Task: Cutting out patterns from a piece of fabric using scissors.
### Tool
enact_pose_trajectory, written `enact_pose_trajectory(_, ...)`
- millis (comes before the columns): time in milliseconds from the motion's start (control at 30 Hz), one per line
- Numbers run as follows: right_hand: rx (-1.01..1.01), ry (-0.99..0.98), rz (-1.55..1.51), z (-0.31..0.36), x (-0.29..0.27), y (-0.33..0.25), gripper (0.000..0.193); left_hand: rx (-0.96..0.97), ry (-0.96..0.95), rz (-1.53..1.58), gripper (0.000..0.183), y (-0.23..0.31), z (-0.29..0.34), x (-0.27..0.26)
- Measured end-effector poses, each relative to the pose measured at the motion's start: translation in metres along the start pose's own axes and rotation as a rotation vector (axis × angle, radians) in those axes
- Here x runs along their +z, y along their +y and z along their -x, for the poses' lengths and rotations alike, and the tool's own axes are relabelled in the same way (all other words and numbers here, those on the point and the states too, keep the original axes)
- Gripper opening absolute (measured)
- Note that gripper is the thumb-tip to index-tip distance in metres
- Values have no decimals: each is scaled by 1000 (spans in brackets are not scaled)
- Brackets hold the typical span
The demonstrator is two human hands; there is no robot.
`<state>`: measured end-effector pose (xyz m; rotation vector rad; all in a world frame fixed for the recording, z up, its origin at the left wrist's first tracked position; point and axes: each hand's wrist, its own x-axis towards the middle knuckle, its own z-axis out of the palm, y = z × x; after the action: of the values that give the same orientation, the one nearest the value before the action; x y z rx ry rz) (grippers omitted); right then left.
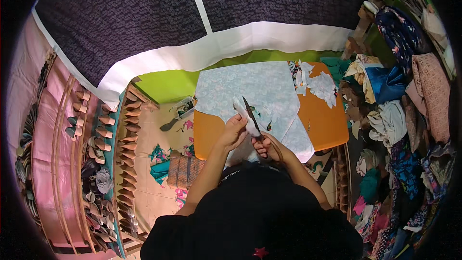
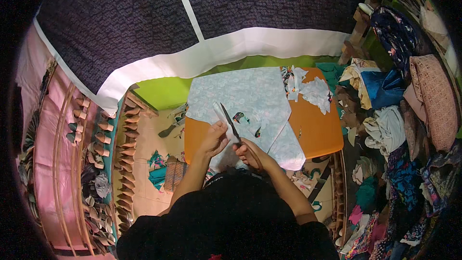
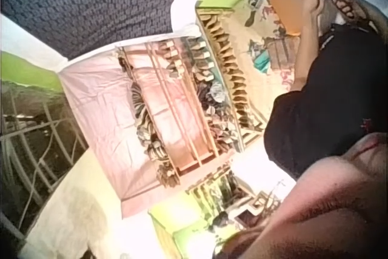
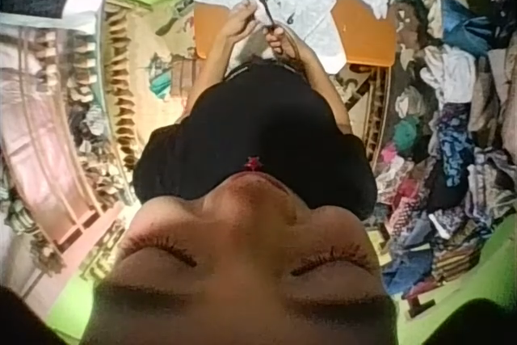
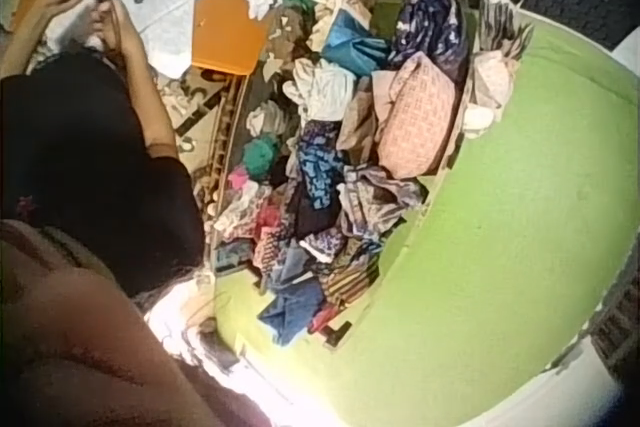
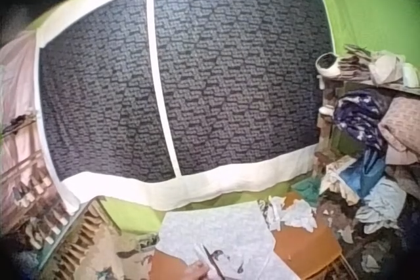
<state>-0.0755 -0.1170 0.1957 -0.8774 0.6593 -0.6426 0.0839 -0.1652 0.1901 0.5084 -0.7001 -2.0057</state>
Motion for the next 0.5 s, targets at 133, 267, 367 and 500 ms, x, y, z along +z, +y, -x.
enact_pose_trajectory(133,7,-5,13,-1,0,-3,77,-20,31,-53,19,6,0,2)
enact_pose_trajectory(267,22,18,113,-1,2,-12,78,8,74,-73,21,8,0,-9)
enact_pose_trajectory(367,28,20,148,-2,5,-17,77,-2,72,-90,18,12,1,-14)
enact_pose_trajectory(500,76,10,122,-5,6,-16,75,51,103,-88,18,11,0,-15)
